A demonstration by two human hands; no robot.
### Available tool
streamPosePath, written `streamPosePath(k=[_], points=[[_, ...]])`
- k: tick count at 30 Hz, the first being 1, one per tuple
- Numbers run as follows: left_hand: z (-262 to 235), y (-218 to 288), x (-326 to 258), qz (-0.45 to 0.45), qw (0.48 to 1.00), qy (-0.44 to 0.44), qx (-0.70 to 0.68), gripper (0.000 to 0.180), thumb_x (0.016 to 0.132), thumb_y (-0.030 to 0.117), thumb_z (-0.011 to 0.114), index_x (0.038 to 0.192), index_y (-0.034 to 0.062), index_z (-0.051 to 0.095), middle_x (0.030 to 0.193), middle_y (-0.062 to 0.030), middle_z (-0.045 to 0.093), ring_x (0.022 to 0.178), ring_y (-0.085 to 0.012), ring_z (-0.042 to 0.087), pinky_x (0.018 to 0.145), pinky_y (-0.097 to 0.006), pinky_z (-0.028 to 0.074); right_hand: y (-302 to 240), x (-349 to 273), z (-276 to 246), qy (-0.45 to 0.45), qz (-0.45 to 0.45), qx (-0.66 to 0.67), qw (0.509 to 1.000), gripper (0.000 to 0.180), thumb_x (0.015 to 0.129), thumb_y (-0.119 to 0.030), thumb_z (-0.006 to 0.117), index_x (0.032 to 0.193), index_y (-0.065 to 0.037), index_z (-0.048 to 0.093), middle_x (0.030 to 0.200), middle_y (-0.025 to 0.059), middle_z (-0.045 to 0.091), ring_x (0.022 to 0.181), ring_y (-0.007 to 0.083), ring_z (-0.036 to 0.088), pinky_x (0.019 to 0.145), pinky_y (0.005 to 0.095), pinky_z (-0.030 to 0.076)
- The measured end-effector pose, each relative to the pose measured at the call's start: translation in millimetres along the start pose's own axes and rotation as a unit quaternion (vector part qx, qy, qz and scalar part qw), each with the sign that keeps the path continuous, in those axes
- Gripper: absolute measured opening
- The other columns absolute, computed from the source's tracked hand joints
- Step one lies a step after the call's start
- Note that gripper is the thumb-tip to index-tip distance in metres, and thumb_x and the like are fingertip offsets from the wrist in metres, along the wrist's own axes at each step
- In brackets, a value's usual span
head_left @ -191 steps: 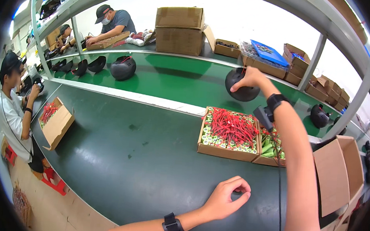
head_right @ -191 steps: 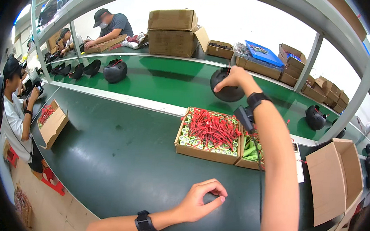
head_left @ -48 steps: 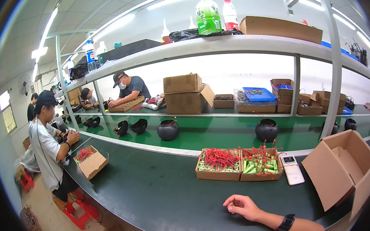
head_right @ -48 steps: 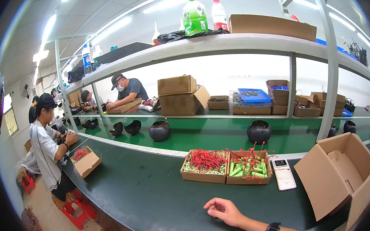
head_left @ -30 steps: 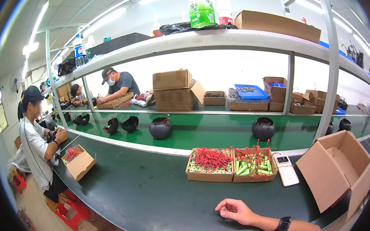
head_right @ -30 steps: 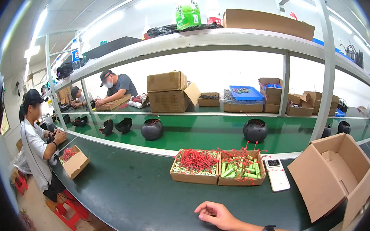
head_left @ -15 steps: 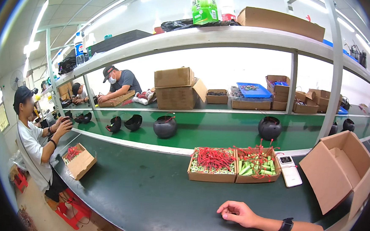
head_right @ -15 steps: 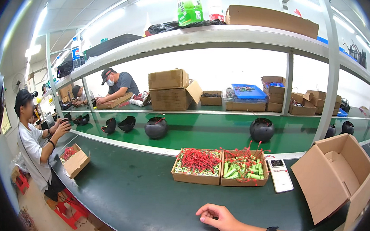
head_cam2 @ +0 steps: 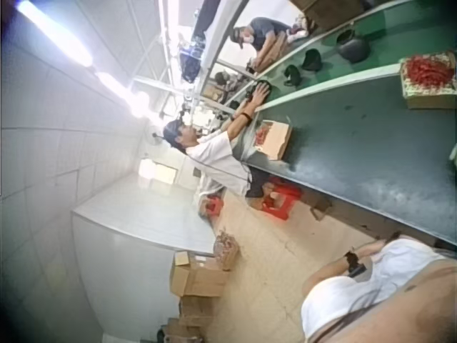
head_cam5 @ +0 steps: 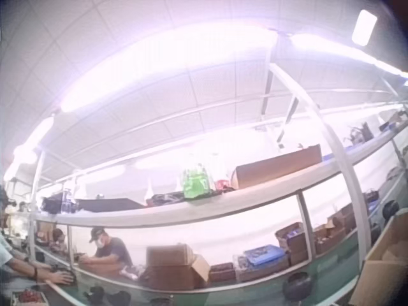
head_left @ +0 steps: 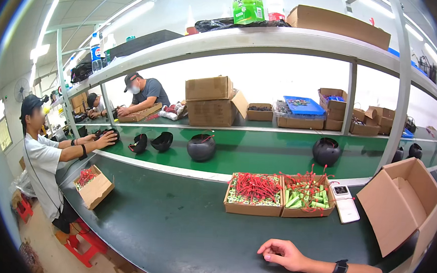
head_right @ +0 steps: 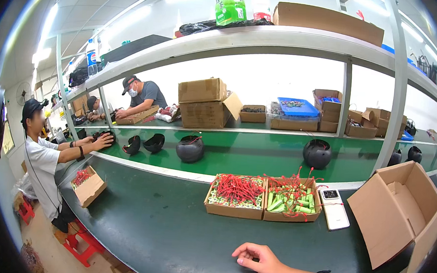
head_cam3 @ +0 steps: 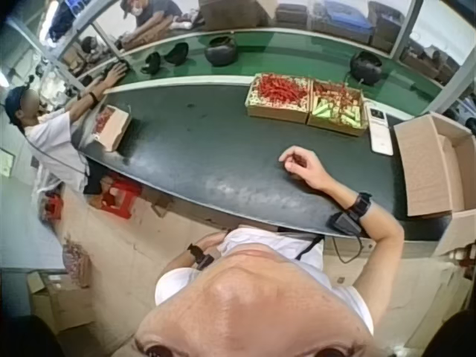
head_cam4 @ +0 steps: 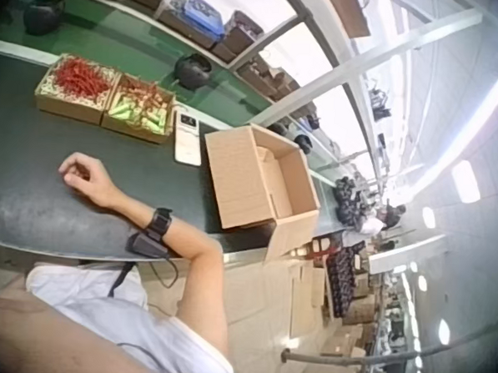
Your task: Assembling black plastic electronic housings by connecting wires and snapping parts together on a factory production line.
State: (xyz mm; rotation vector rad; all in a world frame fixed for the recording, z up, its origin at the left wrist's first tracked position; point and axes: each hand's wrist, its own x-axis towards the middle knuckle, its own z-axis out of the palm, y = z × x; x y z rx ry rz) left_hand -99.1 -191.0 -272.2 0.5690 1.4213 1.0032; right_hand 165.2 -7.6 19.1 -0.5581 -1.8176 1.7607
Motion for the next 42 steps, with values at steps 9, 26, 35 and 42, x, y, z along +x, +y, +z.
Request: streamPosePath(k=[9, 26, 35, 42], points=[[-14.0, 1.8, -4.4, -0.009, 0.999, -0.014, 0.03, 0.036, 0.09, 0.025, 0.05, 0.116, -0.0001, 0.054, 0.109, -0.0121, 0.057, 0.1, -0.0223, 0.054, 0.089, -0.036, 0.042, 0.9, 0.1, -0.2, 0.019, -0.01, -0.003, 1.0, 0.018, 0.09, -0.011, 0.058, 0.104, 0.0, 0.059, 0.08, -0.0033, 0.053, 0.072, 0.0032, 0.048, 0.067, 0.0202, 0.041], [-10.3, 11.5, 9.2, -0.026, 0.993, -0.075, 0.088, 0.036, 0.091, 0.024, 0.049, 0.116, -0.0009, 0.054, 0.111, -0.012, 0.057, 0.101, -0.0218, 0.054, 0.09, -0.036, 0.041, 4.5, 0.1, -3.4, -0.007, 0.002, -0.03, 1.0, 0.02, 0.09, -0.012, 0.06, 0.106, -0.001, 0.06, 0.085, -0.0022, 0.057, 0.077, 0.0038, 0.05, 0.07, 0.0201, 0.042], [-27.6, 14.6, 0.2, -0.04, 0.988, -0.087, 0.119, 0.036, 0.091, 0.024, 0.048, 0.117, -0.0013, 0.054, 0.112, -0.012, 0.057, 0.101, -0.0215, 0.054, 0.09, -0.035, 0.041, 4.4, 3.3, 0.5, 0.009, -0.015, -0.056, 0.998, 0.018, 0.089, -0.014, 0.06, 0.102, -0.002, 0.062, 0.083, -0.0019, 0.058, 0.074, 0.0039, 0.051, 0.068, 0.0205, 0.043], [-19.7, 19.2, 7.5, -0.039, 0.983, -0.115, 0.138, 0.036, 0.092, 0.023, 0.047, 0.117, -0.0016, 0.054, 0.112, -0.0119, 0.057, 0.102, -0.0213, 0.053, 0.09, -0.035, 0.041, 5.5, 2.0, 0.1, 0.013, -0.013, -0.008, 1.0, 0.017, 0.09, -0.016, 0.06, 0.101, -0.002, 0.062, 0.081, -0.0021, 0.058, 0.073, 0.0036, 0.051, 0.069, 0.0204, 0.044]])
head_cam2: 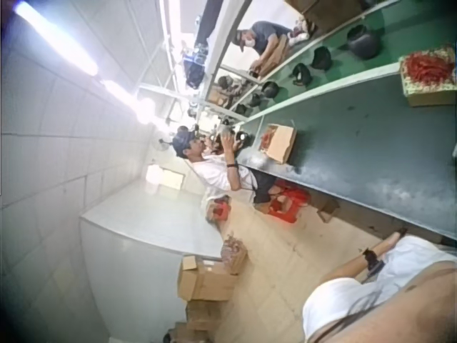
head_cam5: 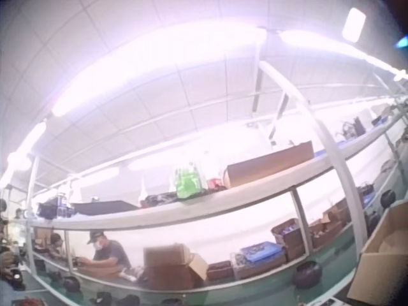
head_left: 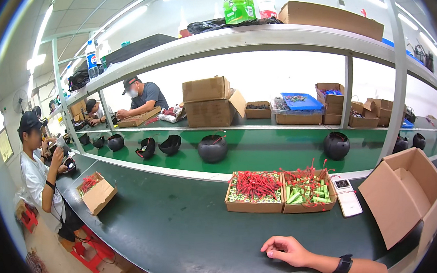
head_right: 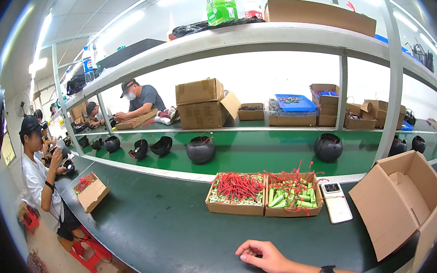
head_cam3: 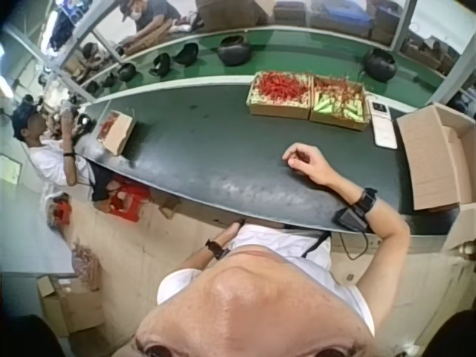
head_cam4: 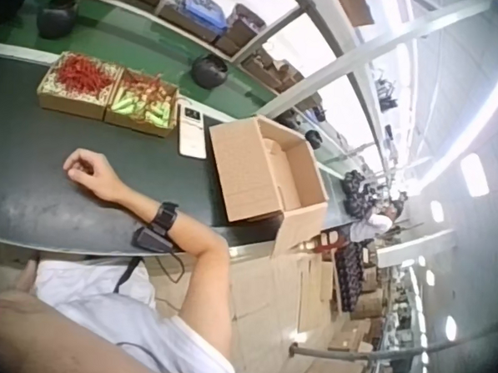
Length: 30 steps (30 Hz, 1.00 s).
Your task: Assembling black plastic electronic housings by connecting wires and snapping parts together on a factory production line.
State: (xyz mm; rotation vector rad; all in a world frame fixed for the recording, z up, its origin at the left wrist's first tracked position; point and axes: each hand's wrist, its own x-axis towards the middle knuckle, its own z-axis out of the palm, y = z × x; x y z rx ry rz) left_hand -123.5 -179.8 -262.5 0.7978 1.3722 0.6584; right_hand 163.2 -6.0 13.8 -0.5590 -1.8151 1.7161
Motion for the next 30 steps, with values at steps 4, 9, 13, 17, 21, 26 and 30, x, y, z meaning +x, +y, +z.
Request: streamPosePath(k=[4, 9, 13, 17, 21, 26, 30], points=[[4.2, 3.4, 4.2, 0.0, 1.0, -0.011, 0.007, 0.036, 0.092, 0.023, 0.047, 0.117, -0.0018, 0.054, 0.113, -0.0119, 0.057, 0.102, -0.0212, 0.053, 0.09, -0.035, 0.041, 1.5, -1.0, -0.6, -0.003, 0.001, 0.003, 1.0, 0.018, 0.09, -0.016, 0.06, 0.101, -0.002, 0.062, 0.081, -0.002, 0.059, 0.074, 0.0035, 0.051, 0.069, 0.0203, 0.043], [-4.7, 0.3, -3.4, -0.011, 1.0, -0.018, 0.023, 0.036, 0.092, 0.023, 0.046, 0.117, -0.0021, 0.054, 0.113, -0.0119, 0.057, 0.102, -0.021, 0.053, 0.091, -0.035, 0.041, 0.5, 0.8, -1.5, 0.006, 0.001, -0.039, 0.999, 0.018, 0.089, -0.016, 0.06, 0.101, -0.002, 0.062, 0.081, -0.0018, 0.059, 0.074, 0.0036, 0.052, 0.069, 0.0206, 0.044], [-4.3, -0.3, -4.1, -0.015, 0.999, -0.03, 0.032, 0.036, 0.092, 0.023, 0.046, 0.117, -0.0023, 0.054, 0.114, -0.0119, 0.057, 0.103, -0.0209, 0.053, 0.091, -0.034, 0.041, -0.5, 1.5, -0.8, 0.005, -0.002, -0.023, 1.0, 0.018, 0.089, -0.016, 0.06, 0.101, -0.002, 0.062, 0.081, -0.0019, 0.059, 0.073, 0.0036, 0.052, 0.068, 0.0207, 0.044], [-4.2, 4.3, 0.3, -0.014, 0.998, -0.042, 0.042, 0.036, 0.093, 0.023, 0.045, 0.117, -0.0025, 0.054, 0.114, -0.0118, 0.056, 0.103, -0.0208, 0.053, 0.091, -0.034, 0.04, 0.1, 1.1, -1.7, 0.006, 0.0, -0.007, 1.0, 0.018, 0.089, -0.016, 0.06, 0.101, -0.002, 0.062, 0.082, -0.002, 0.059, 0.073, 0.0035, 0.052, 0.068, 0.0207, 0.044], [-3.2, 7.3, 4.1, -0.015, 0.997, -0.055, 0.054, 0.036, 0.093, 0.023, 0.045, 0.117, -0.0026, 0.054, 0.114, -0.0118, 0.056, 0.103, -0.0207, 0.053, 0.091, -0.034, 0.04, -3.4, 0.5, 3.6, 0.006, 0.003, -0.027, 1.0, 0.019, 0.09, -0.016, 0.06, 0.101, -0.001, 0.062, 0.08, -0.0025, 0.059, 0.073, 0.0032, 0.052, 0.068, 0.0205, 0.044], [-12.9, 11.2, 1.3, -0.025, 0.994, -0.07, 0.079, 0.036, 0.093, 0.023, 0.045, 0.117, -0.0029, 0.054, 0.115, -0.0118, 0.056, 0.103, -0.0205, 0.053, 0.092, -0.034, 0.04, 1.6, 2.9, 1.1, 0.015, 0.004, -0.024, 1.0, 0.018, 0.09, -0.016, 0.06, 0.1, -0.002, 0.063, 0.079, -0.0028, 0.058, 0.072, 0.003, 0.051, 0.067, 0.0201, 0.043], [-6.5, 16.9, 9.3, -0.022, 0.993, -0.082, 0.086, 0.036, 0.093, 0.022, 0.044, 0.117, -0.0031, 0.054, 0.115, -0.0117, 0.056, 0.104, -0.0204, 0.053, 0.092, -0.034, 0.04, -1.3, 1.8, 1.6, 0.01, 0.014, -0.004, 1.0, 0.018, 0.09, -0.016, 0.06, 0.101, -0.002, 0.062, 0.08, -0.0027, 0.058, 0.072, 0.0029, 0.05, 0.067, 0.02, 0.043]])
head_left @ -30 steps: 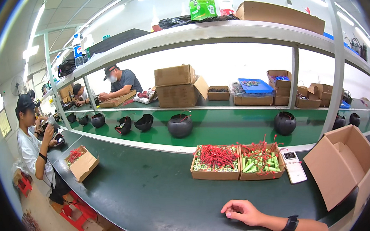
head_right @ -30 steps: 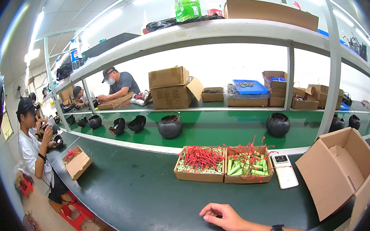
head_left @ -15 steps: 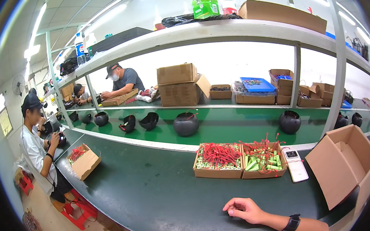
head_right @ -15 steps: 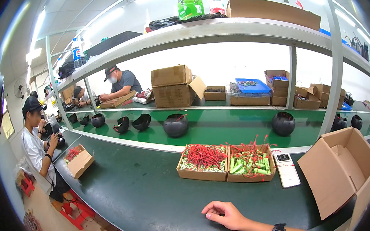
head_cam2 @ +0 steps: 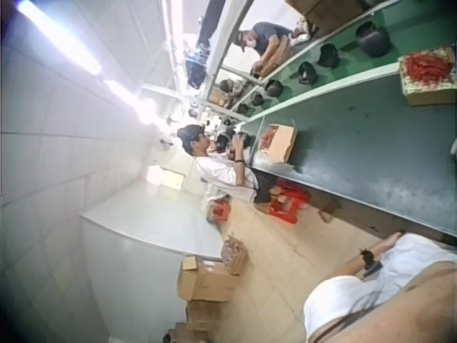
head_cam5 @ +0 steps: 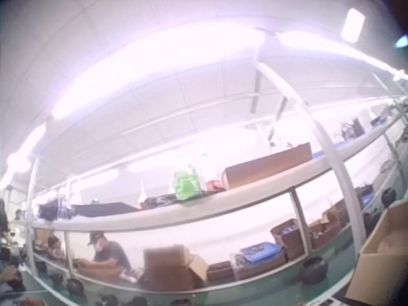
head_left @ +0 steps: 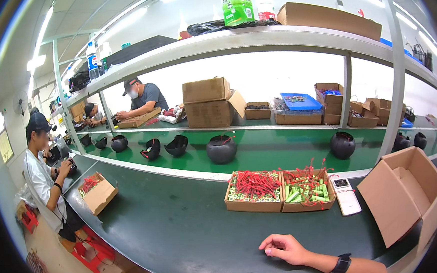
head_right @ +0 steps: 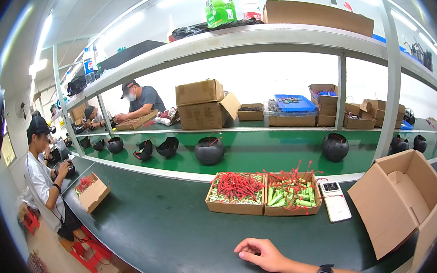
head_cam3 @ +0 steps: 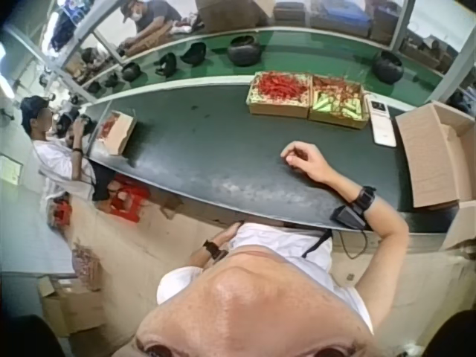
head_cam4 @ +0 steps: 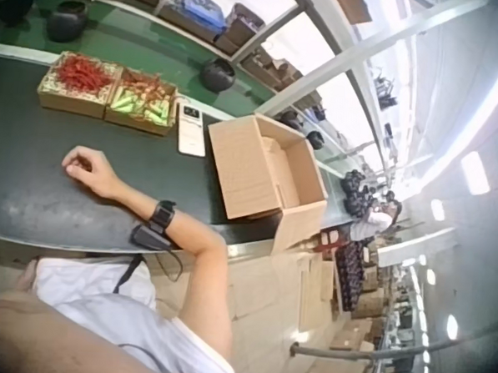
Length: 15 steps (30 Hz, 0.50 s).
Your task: Assembling black plastic electronic housings by connecting wires and snapping parts together on a factory production line.
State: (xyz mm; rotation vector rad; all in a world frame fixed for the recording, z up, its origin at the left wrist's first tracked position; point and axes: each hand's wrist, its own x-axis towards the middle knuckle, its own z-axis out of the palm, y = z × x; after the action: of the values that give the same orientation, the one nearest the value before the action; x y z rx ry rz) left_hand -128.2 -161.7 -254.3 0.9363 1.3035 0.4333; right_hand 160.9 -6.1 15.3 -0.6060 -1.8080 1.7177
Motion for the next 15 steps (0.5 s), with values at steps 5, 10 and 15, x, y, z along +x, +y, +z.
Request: streamPosePath(k=[5, 10, 15], points=[[4.5, 4.8, 5.4, 0.0, 1.0, -0.014, 0.011, 0.036, 0.094, 0.022, 0.044, 0.117, -0.0033, 0.054, 0.116, -0.0117, 0.056, 0.104, -0.0203, 0.053, 0.092, -0.034, 0.04, -0.7, -0.8, 0.3, -0.002, -0.009, -0.009, 1.0, 0.018, 0.09, -0.016, 0.06, 0.101, -0.002, 0.062, 0.08, -0.0031, 0.058, 0.072, 0.0027, 0.05, 0.067, 0.0195, 0.042], [-4.4, -0.2, -3.4, -0.013, 0.999, -0.023, 0.027, 0.036, 0.094, 0.022, 0.043, 0.117, -0.0036, 0.054, 0.116, -0.0117, 0.056, 0.104, -0.0201, 0.053, 0.092, -0.033, 0.04, 3.2, 0.5, 0.3, 0.007, -0.01, -0.023, 1.0, 0.018, 0.089, -0.016, 0.06, 0.1, -0.002, 0.063, 0.079, -0.0035, 0.057, 0.07, 0.0026, 0.049, 0.066, 0.0195, 0.042], [5.2, 6.5, 11.4, -0.009, 0.999, -0.044, 0.032, 0.036, 0.094, 0.022, 0.043, 0.117, -0.0038, 0.054, 0.117, -0.0117, 0.056, 0.104, -0.02, 0.053, 0.092, -0.033, 0.04, 1.1, 0.4, 1.4, 0.005, -0.02, -0.02, 1.0, 0.018, 0.089, -0.016, 0.06, 0.1, -0.002, 0.063, 0.078, -0.0034, 0.058, 0.068, 0.0027, 0.049, 0.064, 0.0196, 0.042]])
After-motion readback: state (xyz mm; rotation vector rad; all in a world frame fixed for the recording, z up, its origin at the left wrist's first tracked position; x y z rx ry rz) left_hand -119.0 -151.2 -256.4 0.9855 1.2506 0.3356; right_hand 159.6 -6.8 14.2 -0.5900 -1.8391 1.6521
